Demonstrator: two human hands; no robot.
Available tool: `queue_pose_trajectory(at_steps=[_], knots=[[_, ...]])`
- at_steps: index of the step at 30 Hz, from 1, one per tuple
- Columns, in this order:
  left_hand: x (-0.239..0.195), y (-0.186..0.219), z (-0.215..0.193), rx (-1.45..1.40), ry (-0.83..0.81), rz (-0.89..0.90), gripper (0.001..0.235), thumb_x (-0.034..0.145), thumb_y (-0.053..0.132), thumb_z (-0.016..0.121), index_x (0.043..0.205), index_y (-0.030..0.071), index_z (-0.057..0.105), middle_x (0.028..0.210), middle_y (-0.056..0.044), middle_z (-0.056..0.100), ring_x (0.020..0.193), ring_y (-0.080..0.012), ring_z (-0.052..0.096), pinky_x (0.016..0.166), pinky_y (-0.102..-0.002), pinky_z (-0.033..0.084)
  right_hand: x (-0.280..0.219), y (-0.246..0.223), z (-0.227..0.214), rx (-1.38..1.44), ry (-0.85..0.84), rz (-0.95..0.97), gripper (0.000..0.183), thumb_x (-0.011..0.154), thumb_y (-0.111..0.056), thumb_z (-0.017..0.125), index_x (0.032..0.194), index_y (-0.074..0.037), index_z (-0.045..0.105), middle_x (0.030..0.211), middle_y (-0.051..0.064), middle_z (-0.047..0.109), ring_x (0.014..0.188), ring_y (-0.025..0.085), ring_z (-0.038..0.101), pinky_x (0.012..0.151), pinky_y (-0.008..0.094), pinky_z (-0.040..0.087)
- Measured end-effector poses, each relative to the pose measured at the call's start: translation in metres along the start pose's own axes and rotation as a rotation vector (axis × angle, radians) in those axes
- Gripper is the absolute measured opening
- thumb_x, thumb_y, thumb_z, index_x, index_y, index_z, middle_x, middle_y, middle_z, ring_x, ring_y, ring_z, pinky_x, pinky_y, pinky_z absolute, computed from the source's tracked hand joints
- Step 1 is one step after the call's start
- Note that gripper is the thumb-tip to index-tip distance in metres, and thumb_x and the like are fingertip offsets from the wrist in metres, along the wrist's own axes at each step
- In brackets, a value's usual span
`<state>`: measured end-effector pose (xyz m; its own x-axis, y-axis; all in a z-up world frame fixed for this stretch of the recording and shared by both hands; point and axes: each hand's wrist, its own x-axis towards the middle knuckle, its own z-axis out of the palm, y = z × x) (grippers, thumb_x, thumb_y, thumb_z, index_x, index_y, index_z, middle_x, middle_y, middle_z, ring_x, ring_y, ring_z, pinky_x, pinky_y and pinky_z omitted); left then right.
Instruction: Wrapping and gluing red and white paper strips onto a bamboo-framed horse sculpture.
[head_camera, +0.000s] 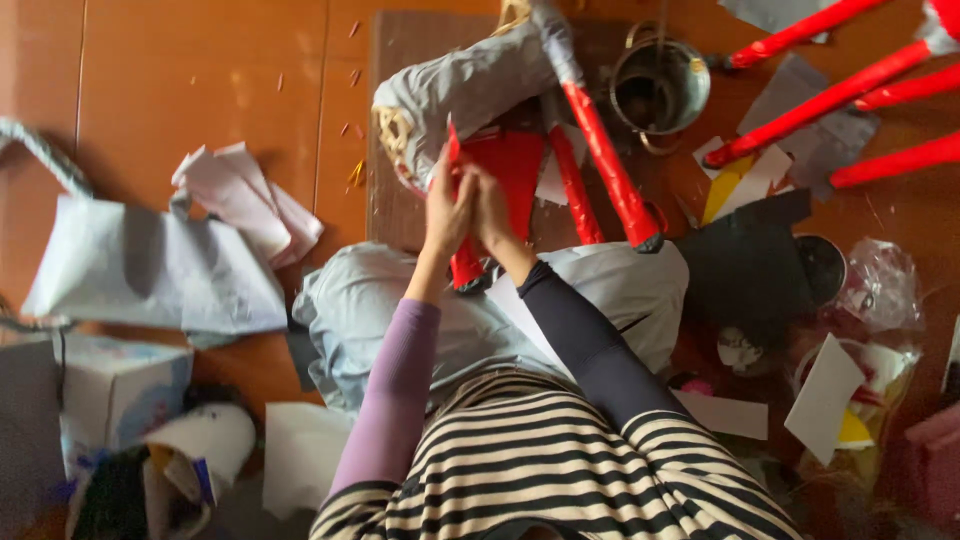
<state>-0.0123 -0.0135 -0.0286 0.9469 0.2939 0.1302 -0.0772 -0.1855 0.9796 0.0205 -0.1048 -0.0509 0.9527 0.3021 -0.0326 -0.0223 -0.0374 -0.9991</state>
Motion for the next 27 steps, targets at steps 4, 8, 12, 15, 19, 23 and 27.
queue_pose_trajectory(at_steps=[4, 8, 12, 15, 19, 23, 27], knots=[[0.008, -0.013, -0.016, -0.064, 0.134, -0.169, 0.056, 0.098, 0.013, 0.066, 0.150, 0.005, 0.046, 0.112, -0.011, 0.070, 0.098, -0.0157, 0.065, 0.087, -0.029, 0.054, -0.007, -0.051, -0.006, 0.110, -0.144, -0.092, 0.029, 0.098, -0.007, 0.053, 0.125, -0.004, 0.064, 0.122, 0.010, 0.067, 0.112, 0.017, 0.062, 0.097, 0.032, 0.052], [0.017, -0.051, -0.033, -0.190, 0.199, -0.182, 0.025, 0.106, 0.014, 0.057, 0.124, -0.002, 0.065, 0.103, -0.003, 0.069, 0.089, -0.0091, 0.062, 0.078, -0.025, 0.052, 0.010, -0.061, -0.047, -0.379, -0.192, -0.451, 0.027, 0.090, -0.003, 0.065, 0.117, 0.000, 0.069, 0.129, 0.023, 0.063, 0.118, 0.034, 0.062, 0.101, 0.039, 0.052], [0.021, -0.061, -0.036, -0.207, 0.213, -0.214, 0.025, 0.114, 0.015, 0.055, 0.110, -0.005, 0.069, 0.088, -0.001, 0.062, 0.078, -0.0075, 0.052, 0.068, -0.024, 0.045, 0.043, -0.099, -0.141, -0.574, 0.010, -0.376, 0.015, 0.096, -0.007, 0.068, 0.109, -0.002, 0.073, 0.112, 0.018, 0.073, 0.107, 0.035, 0.070, 0.096, 0.041, 0.057], [0.021, -0.032, -0.034, -0.299, 0.210, -0.240, 0.024, 0.110, 0.016, 0.053, 0.111, -0.002, 0.069, 0.090, 0.000, 0.065, 0.079, -0.0069, 0.057, 0.069, -0.023, 0.048, 0.083, -0.052, -0.229, -0.670, 0.141, -0.333, 0.017, 0.095, -0.011, 0.066, 0.106, -0.001, 0.075, 0.098, 0.022, 0.072, 0.093, 0.040, 0.070, 0.080, 0.045, 0.056], [0.020, -0.020, -0.034, -0.274, 0.202, -0.227, 0.025, 0.107, 0.017, 0.052, 0.111, -0.001, 0.068, 0.091, 0.000, 0.069, 0.080, -0.0074, 0.063, 0.072, -0.024, 0.053, 0.144, 0.063, -0.319, -0.734, 0.232, -0.330, 0.019, 0.095, -0.013, 0.065, 0.102, 0.000, 0.076, 0.088, 0.021, 0.070, 0.084, 0.037, 0.072, 0.070, 0.043, 0.056], [0.019, -0.029, -0.035, -0.187, 0.210, -0.245, 0.026, 0.108, 0.019, 0.053, 0.109, -0.002, 0.068, 0.089, -0.002, 0.069, 0.079, -0.0089, 0.062, 0.070, -0.026, 0.052, 0.194, 0.091, -0.338, -0.315, 0.277, 0.131, 0.027, 0.107, -0.021, 0.059, 0.120, 0.003, 0.064, 0.100, 0.017, 0.070, 0.094, 0.030, 0.070, 0.080, 0.044, 0.056], [0.017, -0.043, -0.037, -0.079, 0.202, -0.249, 0.028, 0.108, 0.021, 0.054, 0.110, -0.002, 0.070, 0.090, -0.003, 0.069, 0.080, -0.0091, 0.063, 0.071, -0.026, 0.052, 0.242, 0.101, -0.329, 0.429, 0.316, 0.175, 0.069, 0.104, -0.027, 0.057, 0.160, -0.008, 0.023, 0.149, 0.015, 0.049, 0.132, 0.031, 0.056, 0.106, 0.048, 0.050]])
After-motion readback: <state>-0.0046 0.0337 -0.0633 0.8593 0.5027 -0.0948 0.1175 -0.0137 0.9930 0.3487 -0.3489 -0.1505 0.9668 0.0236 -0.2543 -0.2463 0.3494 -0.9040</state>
